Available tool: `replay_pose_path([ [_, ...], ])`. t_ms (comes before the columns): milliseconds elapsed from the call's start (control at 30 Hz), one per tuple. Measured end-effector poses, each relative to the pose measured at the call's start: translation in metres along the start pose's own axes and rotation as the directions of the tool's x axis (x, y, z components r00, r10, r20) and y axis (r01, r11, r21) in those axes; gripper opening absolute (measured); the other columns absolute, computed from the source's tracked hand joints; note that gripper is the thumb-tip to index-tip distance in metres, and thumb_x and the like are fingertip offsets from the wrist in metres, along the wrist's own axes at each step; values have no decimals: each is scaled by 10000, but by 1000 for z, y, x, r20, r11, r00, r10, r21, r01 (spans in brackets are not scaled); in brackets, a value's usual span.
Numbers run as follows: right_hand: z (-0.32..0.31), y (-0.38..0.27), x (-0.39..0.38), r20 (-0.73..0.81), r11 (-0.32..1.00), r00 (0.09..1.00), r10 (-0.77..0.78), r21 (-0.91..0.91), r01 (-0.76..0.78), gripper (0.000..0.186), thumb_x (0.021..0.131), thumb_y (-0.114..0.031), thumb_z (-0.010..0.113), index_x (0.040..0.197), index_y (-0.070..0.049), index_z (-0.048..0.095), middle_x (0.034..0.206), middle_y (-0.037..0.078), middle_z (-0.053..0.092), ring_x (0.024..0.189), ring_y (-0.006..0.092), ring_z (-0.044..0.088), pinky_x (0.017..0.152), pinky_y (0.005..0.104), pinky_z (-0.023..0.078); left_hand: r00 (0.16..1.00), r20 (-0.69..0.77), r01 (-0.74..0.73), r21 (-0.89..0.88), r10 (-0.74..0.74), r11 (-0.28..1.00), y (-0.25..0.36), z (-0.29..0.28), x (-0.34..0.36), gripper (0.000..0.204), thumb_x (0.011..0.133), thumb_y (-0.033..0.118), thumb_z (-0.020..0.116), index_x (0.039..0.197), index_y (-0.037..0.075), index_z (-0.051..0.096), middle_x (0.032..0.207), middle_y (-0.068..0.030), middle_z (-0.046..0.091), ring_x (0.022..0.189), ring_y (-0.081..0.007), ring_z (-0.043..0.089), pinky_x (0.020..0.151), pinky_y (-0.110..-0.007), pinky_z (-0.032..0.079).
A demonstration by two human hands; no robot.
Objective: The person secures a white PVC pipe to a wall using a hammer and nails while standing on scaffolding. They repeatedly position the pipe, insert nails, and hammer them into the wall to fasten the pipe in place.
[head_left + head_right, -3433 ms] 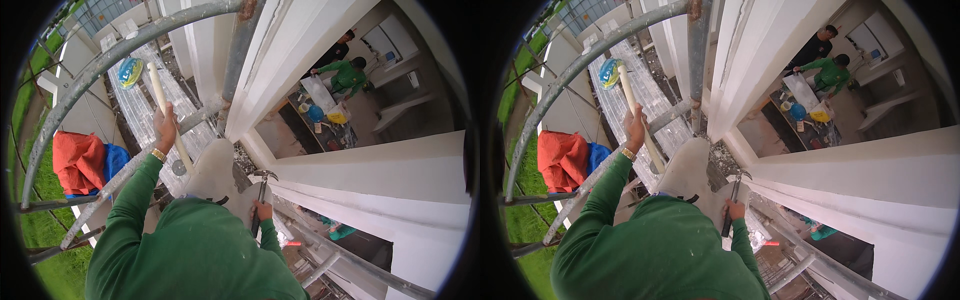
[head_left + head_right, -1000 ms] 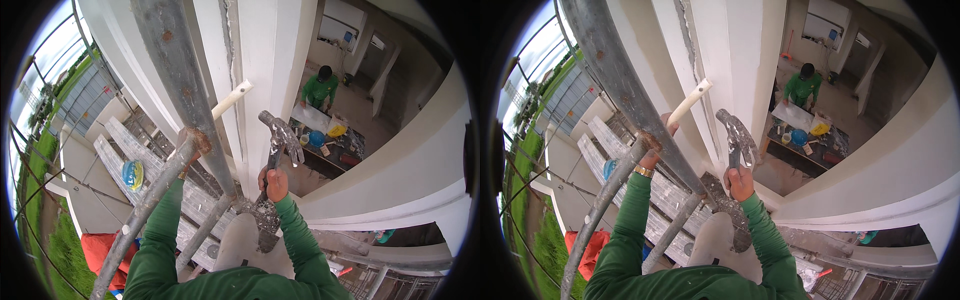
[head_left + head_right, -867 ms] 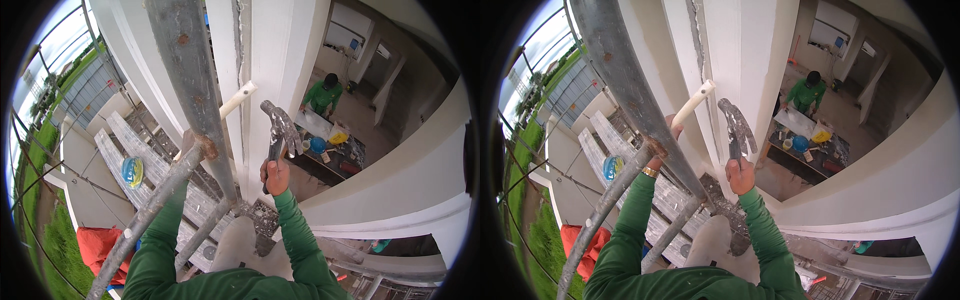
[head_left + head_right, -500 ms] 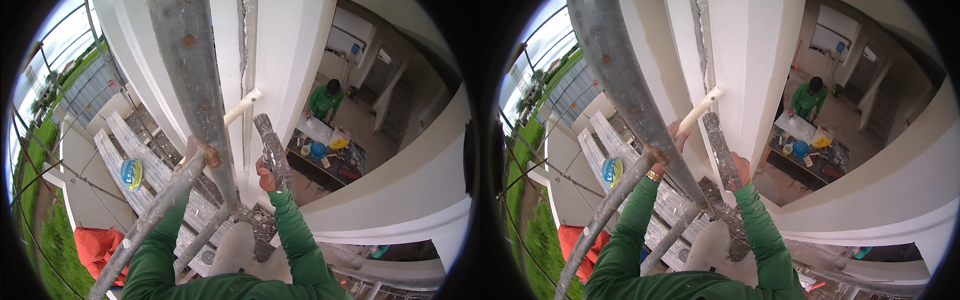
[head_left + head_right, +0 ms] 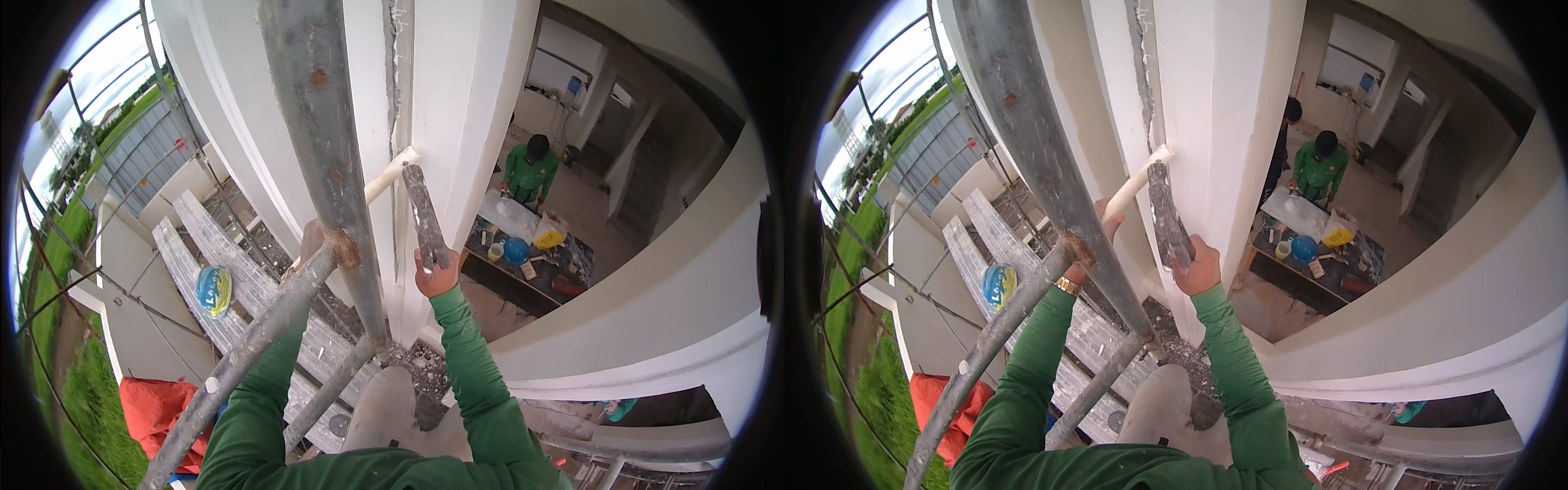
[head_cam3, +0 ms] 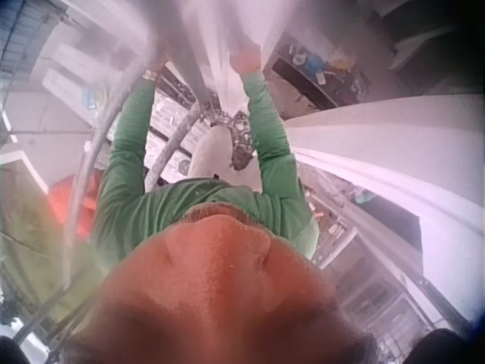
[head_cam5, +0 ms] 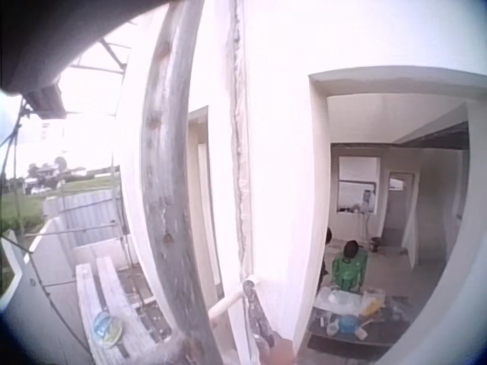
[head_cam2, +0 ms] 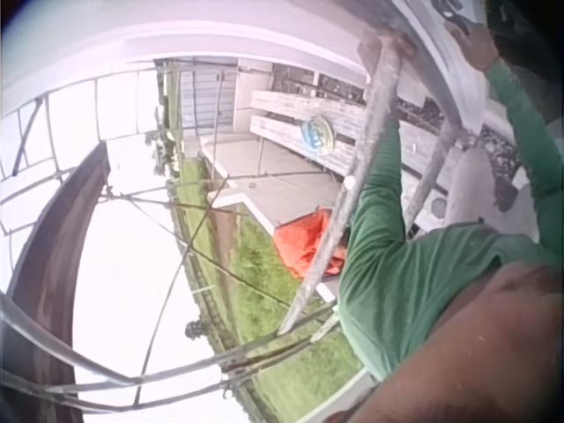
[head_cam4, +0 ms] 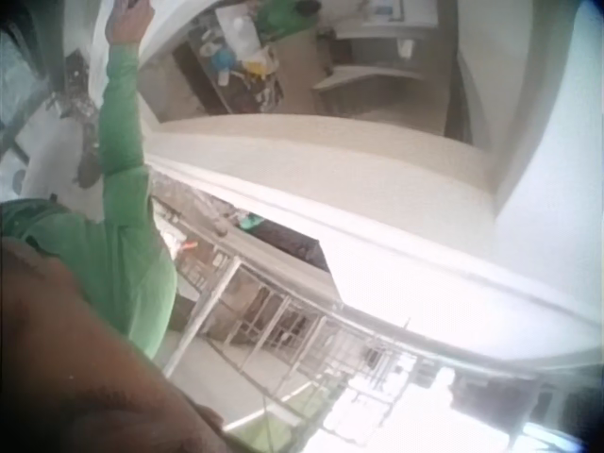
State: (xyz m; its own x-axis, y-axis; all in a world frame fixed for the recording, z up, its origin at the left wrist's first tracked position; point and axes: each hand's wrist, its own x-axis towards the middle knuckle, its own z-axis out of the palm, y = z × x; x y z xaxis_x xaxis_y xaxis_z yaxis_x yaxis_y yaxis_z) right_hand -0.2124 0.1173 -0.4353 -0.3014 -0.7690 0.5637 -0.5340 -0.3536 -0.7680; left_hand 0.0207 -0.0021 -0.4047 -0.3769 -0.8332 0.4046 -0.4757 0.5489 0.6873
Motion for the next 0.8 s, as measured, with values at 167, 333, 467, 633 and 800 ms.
replay_pose_path([
  [167,-6,-16,-12,-89,993,995,-52,101,61,296,922,-268,636,915,27,609,645,180,631,592,413,629,558,430,494,982,-98,-152,116,164,981,0,-8,5,191,811,176,714,902,21,651,777,-67,629,729,-193,623,660,-347,509],
  [333,-3,-22,8,39,999,999,24,-31,-23,408,933,-372,642,854,26,598,620,197,606,586,390,638,532,433,470,988,-17,129,-469,-155,874,46,-17,-7,173,754,79,711,919,54,668,845,-113,685,759,-300,684,696,-390,551],
  [467,-7,-41,0,76,998,995,62,-16,-61,449,933,-412,645,831,22,591,599,205,579,583,401,626,534,437,468,993,-36,-116,-21,115,993,73,-41,-23,228,791,64,665,1018,70,650,903,-137,687,796,-358,676,707,-424,548],
  [633,0,-21,-9,-213,950,930,-298,24,310,442,939,-408,638,849,24,599,605,207,580,611,427,633,556,443,480,997,-63,-38,53,41,998,126,-53,-32,287,835,35,578,1114,93,611,972,-173,683,861,-402,660,722,-456,544],
  [800,1,-14,15,-15,986,999,-50,-158,47,477,960,-451,597,872,17,606,641,221,597,623,435,638,567,456,483,990,-39,-130,141,137,981,91,-48,-21,306,874,63,533,1172,108,588,1020,-189,681,908,-426,652,758,-479,540],
])
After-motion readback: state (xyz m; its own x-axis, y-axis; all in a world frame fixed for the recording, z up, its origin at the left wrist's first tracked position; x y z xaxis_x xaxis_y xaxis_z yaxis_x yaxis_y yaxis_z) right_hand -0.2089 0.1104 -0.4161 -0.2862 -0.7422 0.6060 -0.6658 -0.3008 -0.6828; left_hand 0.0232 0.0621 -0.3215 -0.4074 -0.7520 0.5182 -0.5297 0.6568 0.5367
